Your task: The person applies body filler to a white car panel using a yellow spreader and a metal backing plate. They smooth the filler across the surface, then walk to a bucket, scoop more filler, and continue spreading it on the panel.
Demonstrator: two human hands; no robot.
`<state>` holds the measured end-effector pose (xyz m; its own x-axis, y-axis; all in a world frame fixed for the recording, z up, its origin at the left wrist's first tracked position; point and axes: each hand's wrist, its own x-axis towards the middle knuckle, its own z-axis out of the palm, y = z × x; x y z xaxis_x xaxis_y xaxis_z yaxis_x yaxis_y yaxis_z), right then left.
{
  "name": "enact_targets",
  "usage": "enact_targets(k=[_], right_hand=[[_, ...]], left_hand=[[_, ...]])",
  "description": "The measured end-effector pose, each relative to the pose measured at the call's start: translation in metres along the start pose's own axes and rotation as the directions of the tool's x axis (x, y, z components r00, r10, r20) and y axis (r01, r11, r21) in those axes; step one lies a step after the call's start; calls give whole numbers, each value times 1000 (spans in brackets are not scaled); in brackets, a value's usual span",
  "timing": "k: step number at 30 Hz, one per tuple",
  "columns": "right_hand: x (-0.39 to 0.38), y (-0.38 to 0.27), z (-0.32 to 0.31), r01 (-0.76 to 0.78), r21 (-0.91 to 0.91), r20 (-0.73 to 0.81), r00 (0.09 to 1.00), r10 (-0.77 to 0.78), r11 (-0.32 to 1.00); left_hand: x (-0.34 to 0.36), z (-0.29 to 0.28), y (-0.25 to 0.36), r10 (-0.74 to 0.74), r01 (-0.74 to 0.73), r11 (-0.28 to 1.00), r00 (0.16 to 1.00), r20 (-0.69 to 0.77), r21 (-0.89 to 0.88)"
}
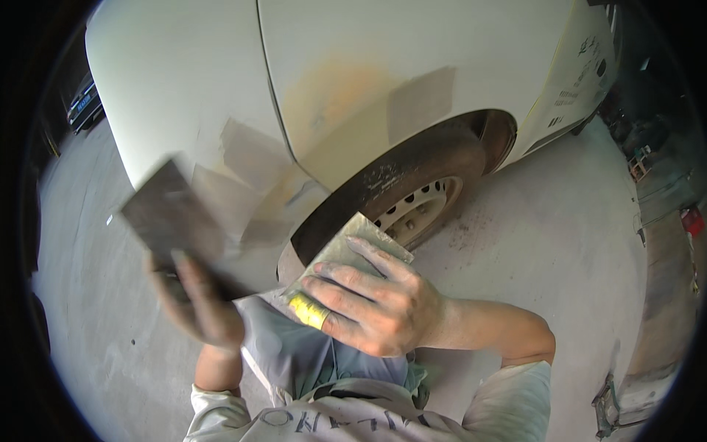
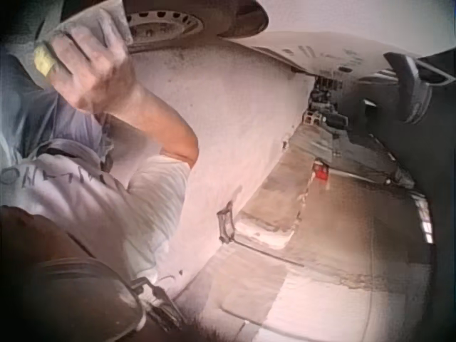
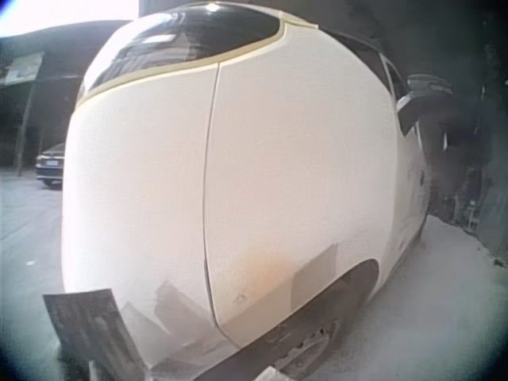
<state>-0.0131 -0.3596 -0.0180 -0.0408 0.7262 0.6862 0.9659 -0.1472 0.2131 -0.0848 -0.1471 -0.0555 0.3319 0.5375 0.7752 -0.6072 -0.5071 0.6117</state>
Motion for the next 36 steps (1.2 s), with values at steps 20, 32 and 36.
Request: enact_targets(k=[20,32,36], right_hand=[[72,130,-40,40,-415,-188,974,-128,909],[64,54,13,-627,-203,-545,710,445,752],[76,54,26,-665,-250,-575,687,444,704]], left_hand=[[76,-52,-155,277,-263,959,806,-523,104],[76,-41,-137,97,-230,947,873,-478,-227],[75,-38,-136,143,-283,924,880,-453,-257]])
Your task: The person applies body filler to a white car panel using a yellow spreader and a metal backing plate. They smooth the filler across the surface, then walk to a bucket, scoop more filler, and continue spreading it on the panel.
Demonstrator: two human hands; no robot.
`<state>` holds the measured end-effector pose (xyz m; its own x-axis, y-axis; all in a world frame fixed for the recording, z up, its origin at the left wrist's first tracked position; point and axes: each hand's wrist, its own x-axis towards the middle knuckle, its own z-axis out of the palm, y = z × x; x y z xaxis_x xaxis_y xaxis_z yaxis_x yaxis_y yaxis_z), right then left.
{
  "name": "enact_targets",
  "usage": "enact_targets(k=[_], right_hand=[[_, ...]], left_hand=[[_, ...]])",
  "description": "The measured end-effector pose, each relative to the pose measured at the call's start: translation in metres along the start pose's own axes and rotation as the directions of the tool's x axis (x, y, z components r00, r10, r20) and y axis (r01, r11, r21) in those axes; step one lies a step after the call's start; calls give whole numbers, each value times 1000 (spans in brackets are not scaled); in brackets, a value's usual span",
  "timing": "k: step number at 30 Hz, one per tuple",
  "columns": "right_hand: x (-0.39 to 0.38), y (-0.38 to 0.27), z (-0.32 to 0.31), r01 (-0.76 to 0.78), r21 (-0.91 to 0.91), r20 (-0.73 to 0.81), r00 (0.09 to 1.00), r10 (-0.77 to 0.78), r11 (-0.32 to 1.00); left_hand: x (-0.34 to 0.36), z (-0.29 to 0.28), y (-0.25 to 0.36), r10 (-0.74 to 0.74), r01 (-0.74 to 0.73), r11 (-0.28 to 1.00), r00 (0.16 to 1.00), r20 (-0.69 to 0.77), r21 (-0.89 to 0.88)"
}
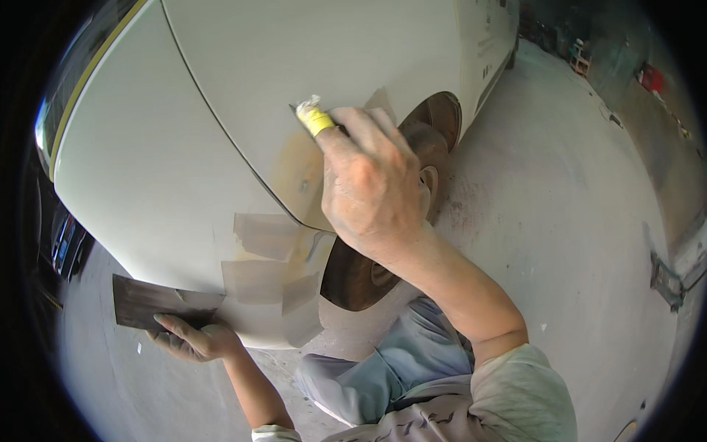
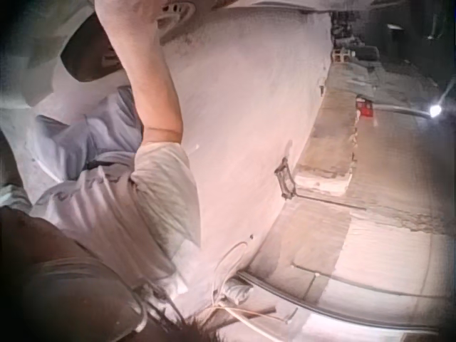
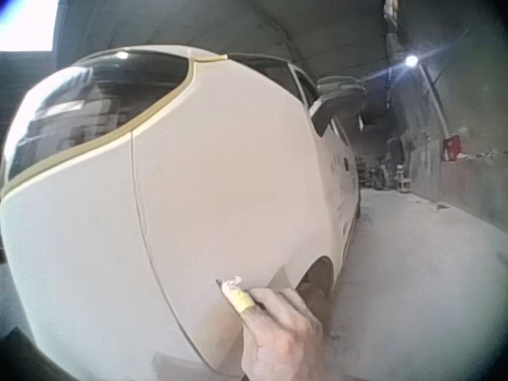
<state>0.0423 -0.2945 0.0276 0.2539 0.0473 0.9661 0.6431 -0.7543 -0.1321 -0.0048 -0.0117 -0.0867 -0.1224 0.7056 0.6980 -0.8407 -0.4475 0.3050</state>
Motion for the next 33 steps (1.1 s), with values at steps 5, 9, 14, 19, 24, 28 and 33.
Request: enact_targets(k=[5,9,14,19,24,28,33], right_hand=[[-15,-25,5,-5,86,-8,1000,6,996],[-16,-28,-6,-11,97,7,1000,10,995],[8,-8,-10,-79,-76,-38,996,76,994],[-2,-21,14,-78,4,-41,996,78,997],[-23,-45,13,-33,137,-6,999,34,990],[-8,-34,-7,-86,57,51,995,83,995],[17,-10,7,-110,-39,-44,993,109,993]], left_hand=[[-3,10,12,-46,47,997,999,28,-64],[-1,14,19,-17,19,999,995,102,-26],[1,7,17,-65,66,998,995,78,-9],[2,4,10,-68,73,995,995,78,-62],[4,7,10,-132,131,990,991,-19,-58],[5,3,8,-58,61,995,998,38,-74],[8,-5,0,-84,83,993,996,-7,-87]])
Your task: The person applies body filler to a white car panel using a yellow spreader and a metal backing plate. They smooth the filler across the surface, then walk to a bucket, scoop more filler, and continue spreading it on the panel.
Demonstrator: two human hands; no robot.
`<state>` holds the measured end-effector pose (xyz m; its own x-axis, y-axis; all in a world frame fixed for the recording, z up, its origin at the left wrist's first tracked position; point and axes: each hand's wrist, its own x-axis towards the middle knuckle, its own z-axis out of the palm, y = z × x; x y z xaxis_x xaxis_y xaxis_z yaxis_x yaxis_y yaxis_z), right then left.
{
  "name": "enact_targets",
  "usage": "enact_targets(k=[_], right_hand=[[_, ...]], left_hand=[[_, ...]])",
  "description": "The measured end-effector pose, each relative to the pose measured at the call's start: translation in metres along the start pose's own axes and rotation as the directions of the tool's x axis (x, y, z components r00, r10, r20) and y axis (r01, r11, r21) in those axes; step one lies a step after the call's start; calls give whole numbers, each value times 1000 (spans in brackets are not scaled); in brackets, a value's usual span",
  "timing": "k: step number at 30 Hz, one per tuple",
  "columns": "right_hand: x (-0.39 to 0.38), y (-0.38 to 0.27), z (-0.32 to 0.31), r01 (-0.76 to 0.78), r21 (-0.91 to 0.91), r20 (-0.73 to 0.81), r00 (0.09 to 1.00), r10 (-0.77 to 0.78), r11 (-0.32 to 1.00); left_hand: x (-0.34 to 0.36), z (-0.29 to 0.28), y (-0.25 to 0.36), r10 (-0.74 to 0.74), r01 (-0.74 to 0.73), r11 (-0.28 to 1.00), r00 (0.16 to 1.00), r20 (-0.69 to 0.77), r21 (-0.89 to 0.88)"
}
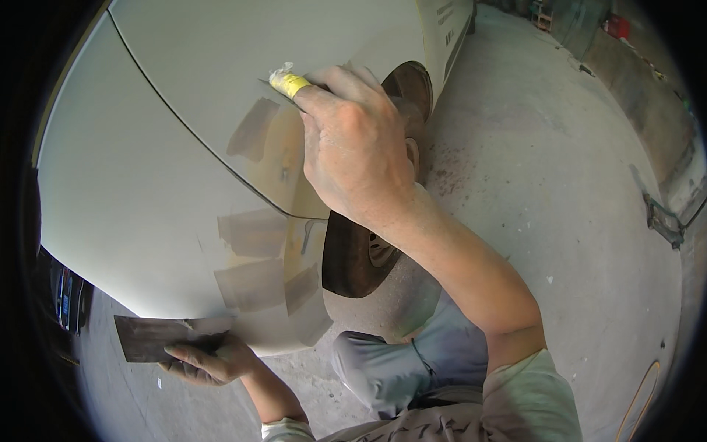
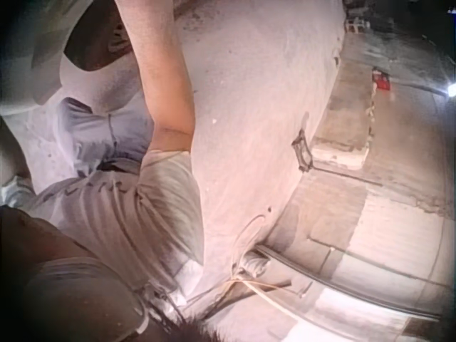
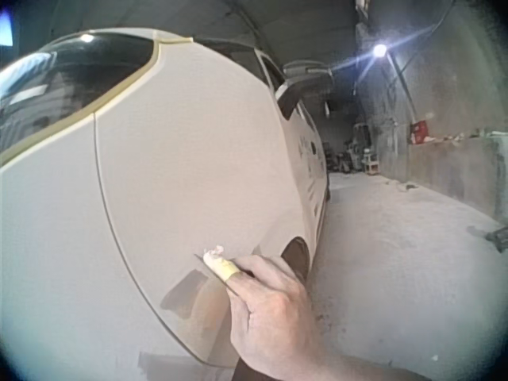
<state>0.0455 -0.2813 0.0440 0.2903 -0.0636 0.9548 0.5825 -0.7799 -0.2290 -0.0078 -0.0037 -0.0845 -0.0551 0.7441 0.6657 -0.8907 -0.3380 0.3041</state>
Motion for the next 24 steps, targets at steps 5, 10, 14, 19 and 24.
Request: enact_targets(k=[5,10,14,19,24], right_hand=[[-6,3,15,61,32,-37,998,-60,998],[-19,-4,6,99,105,-3,995,-99,989],[-29,-8,9,150,144,12,988,-153,978],[-40,-6,10,186,168,16,981,-192,968],[-31,3,-20,171,176,100,977,-190,970]], left_hand=[[-5,2,0,-41,43,994,999,13,-104],[-8,5,6,-94,97,977,995,20,-189],[-4,2,7,-110,117,976,993,48,-185],[-3,-4,0,-77,79,978,997,17,-193],[-2,-17,-8,42,-42,999,998,51,6]])
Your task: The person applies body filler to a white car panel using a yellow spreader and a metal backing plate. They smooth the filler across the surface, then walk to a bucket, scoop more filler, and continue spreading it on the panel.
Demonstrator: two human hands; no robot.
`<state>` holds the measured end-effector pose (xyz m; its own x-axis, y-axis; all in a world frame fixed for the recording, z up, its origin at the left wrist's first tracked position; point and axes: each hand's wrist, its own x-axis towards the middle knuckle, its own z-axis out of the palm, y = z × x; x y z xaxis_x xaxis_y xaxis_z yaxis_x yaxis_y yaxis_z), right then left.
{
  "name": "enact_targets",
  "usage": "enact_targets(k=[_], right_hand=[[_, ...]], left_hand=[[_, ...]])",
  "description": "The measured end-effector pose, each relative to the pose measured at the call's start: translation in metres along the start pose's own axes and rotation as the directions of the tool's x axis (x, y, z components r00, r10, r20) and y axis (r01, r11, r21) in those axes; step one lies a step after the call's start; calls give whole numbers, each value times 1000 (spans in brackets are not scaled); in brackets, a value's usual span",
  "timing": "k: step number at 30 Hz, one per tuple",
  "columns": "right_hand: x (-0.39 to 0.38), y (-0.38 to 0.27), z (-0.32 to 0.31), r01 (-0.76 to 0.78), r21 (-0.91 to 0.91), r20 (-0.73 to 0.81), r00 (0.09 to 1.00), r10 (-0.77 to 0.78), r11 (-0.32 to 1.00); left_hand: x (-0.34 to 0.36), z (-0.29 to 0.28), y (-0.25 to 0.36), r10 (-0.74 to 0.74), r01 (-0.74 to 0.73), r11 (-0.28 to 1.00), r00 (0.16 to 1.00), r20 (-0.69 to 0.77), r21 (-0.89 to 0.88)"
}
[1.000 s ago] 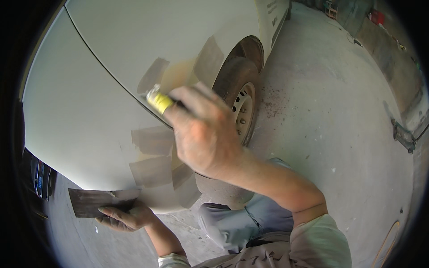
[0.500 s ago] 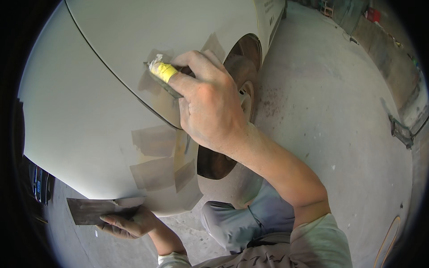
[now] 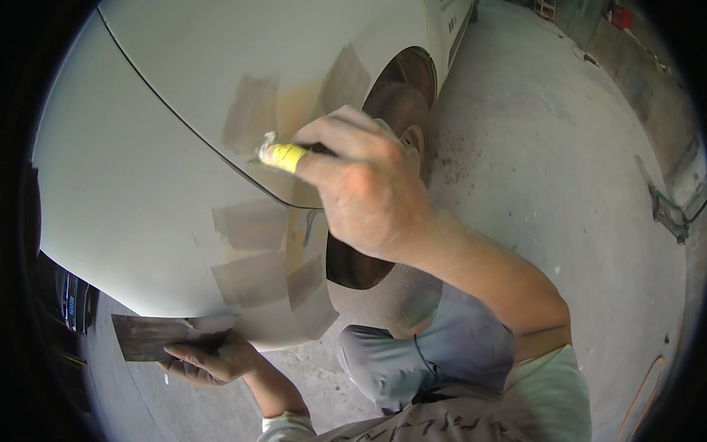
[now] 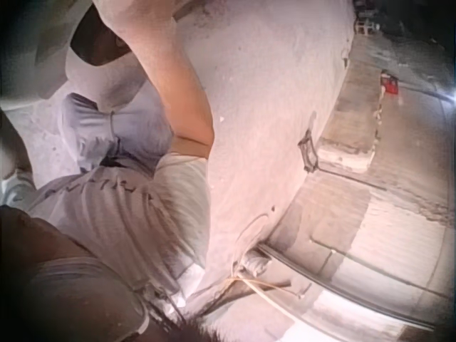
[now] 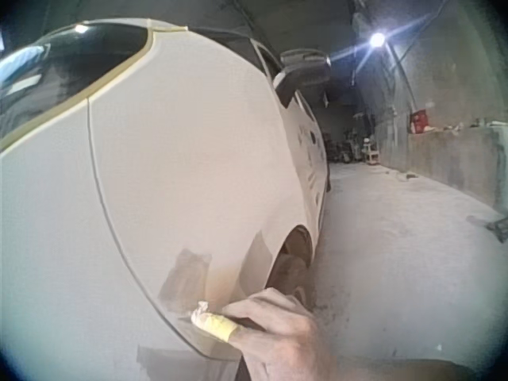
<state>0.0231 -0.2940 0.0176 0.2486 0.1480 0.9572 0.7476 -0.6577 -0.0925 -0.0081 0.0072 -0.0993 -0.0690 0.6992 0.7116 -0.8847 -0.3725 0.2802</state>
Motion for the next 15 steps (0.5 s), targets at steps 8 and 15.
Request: enact_targets(k=[8,15], right_hand=[[42,33,13,-47,-143,-138,990,27,989],[23,13,19,-25,-54,-106,994,19,998]], left_hand=[[-1,15,3,-91,84,994,988,-124,-66],[-3,27,25,-125,136,991,948,-292,17]])
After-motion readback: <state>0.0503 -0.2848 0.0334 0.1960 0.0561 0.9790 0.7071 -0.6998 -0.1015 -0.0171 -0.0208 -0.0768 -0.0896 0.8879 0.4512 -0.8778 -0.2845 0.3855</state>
